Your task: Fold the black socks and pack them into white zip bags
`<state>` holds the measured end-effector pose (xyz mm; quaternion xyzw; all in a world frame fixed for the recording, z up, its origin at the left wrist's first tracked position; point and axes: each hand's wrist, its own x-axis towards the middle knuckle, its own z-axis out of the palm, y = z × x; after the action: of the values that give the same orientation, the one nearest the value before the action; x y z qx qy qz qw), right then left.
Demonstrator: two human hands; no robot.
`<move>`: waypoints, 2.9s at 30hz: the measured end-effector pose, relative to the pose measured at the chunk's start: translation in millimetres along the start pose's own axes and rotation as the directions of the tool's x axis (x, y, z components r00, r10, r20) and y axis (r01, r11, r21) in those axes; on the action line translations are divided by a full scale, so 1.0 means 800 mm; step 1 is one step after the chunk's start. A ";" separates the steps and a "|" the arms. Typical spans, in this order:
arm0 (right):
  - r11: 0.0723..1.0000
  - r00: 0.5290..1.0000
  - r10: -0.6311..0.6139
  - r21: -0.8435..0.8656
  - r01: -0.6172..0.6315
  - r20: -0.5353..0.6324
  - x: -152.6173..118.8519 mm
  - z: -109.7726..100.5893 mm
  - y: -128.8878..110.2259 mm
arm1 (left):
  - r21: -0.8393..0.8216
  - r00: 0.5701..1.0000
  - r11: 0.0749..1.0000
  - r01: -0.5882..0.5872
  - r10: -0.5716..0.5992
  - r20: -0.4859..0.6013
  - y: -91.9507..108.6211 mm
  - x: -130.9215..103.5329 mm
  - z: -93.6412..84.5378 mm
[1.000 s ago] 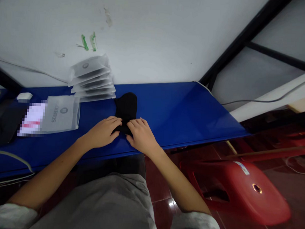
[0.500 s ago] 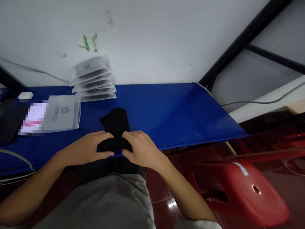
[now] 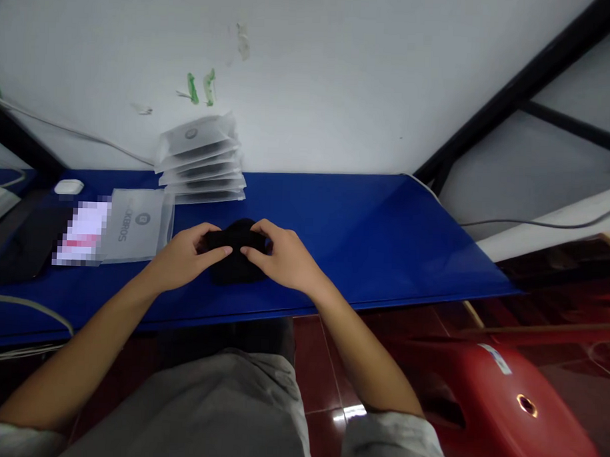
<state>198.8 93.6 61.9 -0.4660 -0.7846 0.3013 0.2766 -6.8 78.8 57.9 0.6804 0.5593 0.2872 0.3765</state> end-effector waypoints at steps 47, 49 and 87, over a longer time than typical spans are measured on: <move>0.794 0.995 -0.082 -0.608 0.026 -0.064 0.019 0.080 0.021 | 0.590 0.938 0.805 -0.060 0.248 -0.243 -0.048 -0.005 0.010; 0.784 0.996 -0.079 -0.620 0.042 -0.033 0.020 0.088 0.030 | 0.622 0.921 0.783 -0.007 0.247 -0.301 -0.059 -0.002 0.000; 0.738 0.899 -0.346 -0.514 0.438 0.268 0.063 0.078 0.053 | 0.758 0.842 0.488 0.433 0.080 -0.533 -0.101 -0.098 -0.037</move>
<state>157.7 142.1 -2.9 -0.3254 -0.9372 0.0269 0.1225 -91.6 15.4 9.0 0.6113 0.7728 0.0959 -0.1413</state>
